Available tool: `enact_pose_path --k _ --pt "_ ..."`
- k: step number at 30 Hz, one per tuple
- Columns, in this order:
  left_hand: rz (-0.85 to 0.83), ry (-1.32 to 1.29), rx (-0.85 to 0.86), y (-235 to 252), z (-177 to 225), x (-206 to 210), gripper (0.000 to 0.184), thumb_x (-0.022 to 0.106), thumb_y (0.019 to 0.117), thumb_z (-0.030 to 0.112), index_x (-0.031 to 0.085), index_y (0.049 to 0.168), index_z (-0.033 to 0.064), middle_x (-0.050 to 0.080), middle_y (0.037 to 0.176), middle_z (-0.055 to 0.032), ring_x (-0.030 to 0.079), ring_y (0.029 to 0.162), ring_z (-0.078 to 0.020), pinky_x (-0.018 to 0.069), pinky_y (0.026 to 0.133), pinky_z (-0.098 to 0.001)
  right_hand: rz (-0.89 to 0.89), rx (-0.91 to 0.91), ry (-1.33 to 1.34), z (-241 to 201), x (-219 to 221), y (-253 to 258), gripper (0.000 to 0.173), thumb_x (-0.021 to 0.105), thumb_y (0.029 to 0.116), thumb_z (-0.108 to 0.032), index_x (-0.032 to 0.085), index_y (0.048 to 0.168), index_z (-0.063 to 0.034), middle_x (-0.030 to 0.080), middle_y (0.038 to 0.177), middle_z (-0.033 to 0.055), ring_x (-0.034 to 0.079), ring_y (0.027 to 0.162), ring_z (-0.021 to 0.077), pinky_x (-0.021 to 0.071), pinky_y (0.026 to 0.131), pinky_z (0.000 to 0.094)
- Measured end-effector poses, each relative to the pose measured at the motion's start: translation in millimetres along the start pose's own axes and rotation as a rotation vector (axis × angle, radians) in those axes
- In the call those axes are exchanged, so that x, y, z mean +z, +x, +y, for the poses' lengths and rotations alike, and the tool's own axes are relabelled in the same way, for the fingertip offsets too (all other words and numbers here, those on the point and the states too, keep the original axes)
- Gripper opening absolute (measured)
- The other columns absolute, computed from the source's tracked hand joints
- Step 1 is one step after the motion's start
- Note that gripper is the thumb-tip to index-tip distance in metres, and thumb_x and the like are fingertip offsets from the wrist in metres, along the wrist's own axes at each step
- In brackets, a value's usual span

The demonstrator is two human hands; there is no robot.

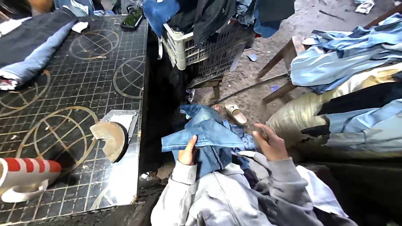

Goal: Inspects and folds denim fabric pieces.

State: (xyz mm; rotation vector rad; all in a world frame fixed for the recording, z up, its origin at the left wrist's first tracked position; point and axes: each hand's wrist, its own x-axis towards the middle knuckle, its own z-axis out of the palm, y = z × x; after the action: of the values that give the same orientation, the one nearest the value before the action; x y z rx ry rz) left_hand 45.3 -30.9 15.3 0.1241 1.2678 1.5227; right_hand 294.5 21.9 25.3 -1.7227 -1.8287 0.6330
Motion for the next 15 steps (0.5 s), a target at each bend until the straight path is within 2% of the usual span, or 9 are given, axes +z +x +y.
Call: enact_pose_path --k 2,4,6,7,10,12,13,15 --pt "-0.001 0.016 0.019 -1 -2 0 0.030 0.050 0.1027 0.004 0.046 0.131 -0.0055 0.069 0.101 -0.0085 0.071 0.088 -0.0129 0.0616 0.080 -0.0321 -0.009 -0.117 0.061 -29 12 -2 0.044 0.059 0.0995 -0.022 0.062 0.133 0.0057 0.070 0.083 0.0208 0.064 0.064 0.0298 0.0541 0.063 0.0501" --pt "-0.042 0.011 0.020 -3 -2 -1 0.030 0.044 0.1060 0.007 0.045 0.133 -0.0056 0.069 0.103 -0.0088 0.071 0.090 -0.0136 0.0617 0.082 -0.0335 -0.102 -0.263 0.172 -56 35 -8 0.047 0.062 0.0978 -0.028 0.064 0.132 0.0034 0.071 0.085 0.0152 0.064 0.063 0.0229 0.0552 0.060 0.0434" --pt "-0.120 -0.010 0.033 -5 0 -4 0.030 0.036 0.1077 0.012 0.045 0.131 -0.0050 0.071 0.101 -0.0071 0.072 0.089 -0.0129 0.0622 0.081 -0.0333 -0.234 -0.339 0.237 -75 61 -11 0.050 0.066 0.0965 -0.036 0.066 0.131 0.0002 0.075 0.096 0.0157 0.072 0.074 0.0258 0.0594 0.067 0.0474" --pt "-0.165 -0.020 0.051 -5 -2 -8 0.032 0.034 0.1066 0.015 0.044 0.130 -0.0052 0.072 0.102 -0.0059 0.072 0.090 -0.0120 0.0622 0.082 -0.0332 -0.256 -0.363 0.268 -79 74 -9 0.047 0.067 0.0959 -0.036 0.068 0.125 0.0006 0.075 0.094 0.0155 0.071 0.074 0.0251 0.0590 0.067 0.0462" --pt "-0.189 0.034 0.102 -4 -4 -14 0.039 0.032 0.1069 0.018 0.042 0.133 -0.0096 0.070 0.106 -0.0069 0.071 0.092 -0.0114 0.0616 0.082 -0.0331 -0.277 -0.276 0.404 -79 93 8 0.028 0.063 0.0978 -0.022 0.071 0.103 0.0046 0.069 0.082 0.0110 0.062 0.070 0.0129 0.0529 0.068 0.0315" --pt "-0.176 0.029 0.086 -3 -1 -13 0.038 0.025 0.1086 0.019 0.042 0.130 -0.0070 0.073 0.099 -0.0059 0.073 0.084 -0.0129 0.0630 0.075 -0.0321 -0.234 -0.129 0.465 -78 85 22 0.026 0.057 0.0996 -0.015 0.068 0.103 0.0079 0.067 0.083 0.0098 0.060 0.074 0.0087 0.0516 0.072 0.0285" --pt "-0.182 0.013 0.065 -3 2 -12 0.039 0.021 0.1094 0.019 0.043 0.128 -0.0065 0.074 0.096 -0.0065 0.074 0.081 -0.0146 0.0632 0.073 -0.0316 -0.182 -0.091 0.451 -74 80 26 0.026 0.057 0.1000 -0.016 0.068 0.104 0.0076 0.065 0.082 0.0086 0.058 0.072 0.0077 0.0502 0.071 0.0283" --pt "-0.184 -0.016 0.002 -1 9 -11 0.043 0.015 0.1108 0.022 0.045 0.126 -0.0048 0.075 0.092 -0.0086 0.075 0.078 -0.0179 0.0633 0.070 -0.0314 -0.102 -0.153 0.382 -62 74 24 0.031 0.064 0.0960 -0.024 0.069 0.104 0.0050 0.061 0.076 0.0035 0.051 0.065 0.0041 0.0456 0.063 0.0241"
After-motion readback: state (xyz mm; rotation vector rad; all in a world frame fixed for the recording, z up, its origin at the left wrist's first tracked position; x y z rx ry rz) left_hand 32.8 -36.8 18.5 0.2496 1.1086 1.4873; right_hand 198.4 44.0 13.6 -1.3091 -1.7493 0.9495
